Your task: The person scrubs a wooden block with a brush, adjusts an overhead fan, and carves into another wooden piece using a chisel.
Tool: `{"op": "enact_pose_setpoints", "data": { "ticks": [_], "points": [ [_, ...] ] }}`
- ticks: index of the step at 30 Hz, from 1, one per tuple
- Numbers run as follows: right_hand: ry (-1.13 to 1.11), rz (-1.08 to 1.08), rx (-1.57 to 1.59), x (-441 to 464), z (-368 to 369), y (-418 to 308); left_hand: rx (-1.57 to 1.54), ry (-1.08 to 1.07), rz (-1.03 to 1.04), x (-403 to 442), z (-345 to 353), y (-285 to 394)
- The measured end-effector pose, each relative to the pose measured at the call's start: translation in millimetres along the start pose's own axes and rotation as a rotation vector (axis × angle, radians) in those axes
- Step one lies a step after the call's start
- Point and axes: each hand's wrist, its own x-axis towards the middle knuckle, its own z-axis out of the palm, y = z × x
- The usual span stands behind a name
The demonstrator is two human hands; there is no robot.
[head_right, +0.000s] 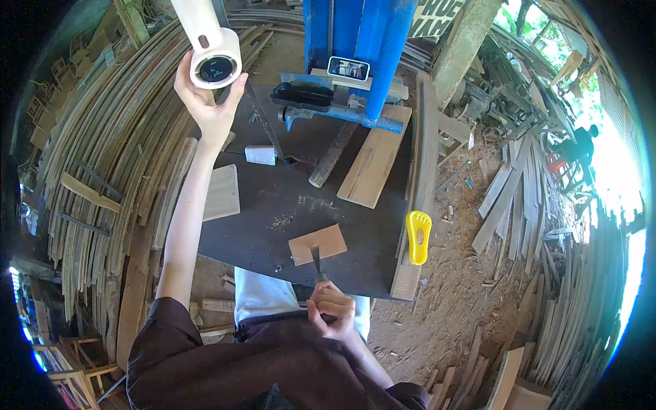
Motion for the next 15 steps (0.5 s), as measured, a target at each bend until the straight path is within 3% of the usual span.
{"op": "enact_pose_setpoints", "data": {
  "ticks": [15],
  "points": [
    [-0.015,0.008,-0.009,1.7,1.4,-2.2,-0.020,0.062,-0.075,3.3,-6.8,-5.4]
  ]
}}
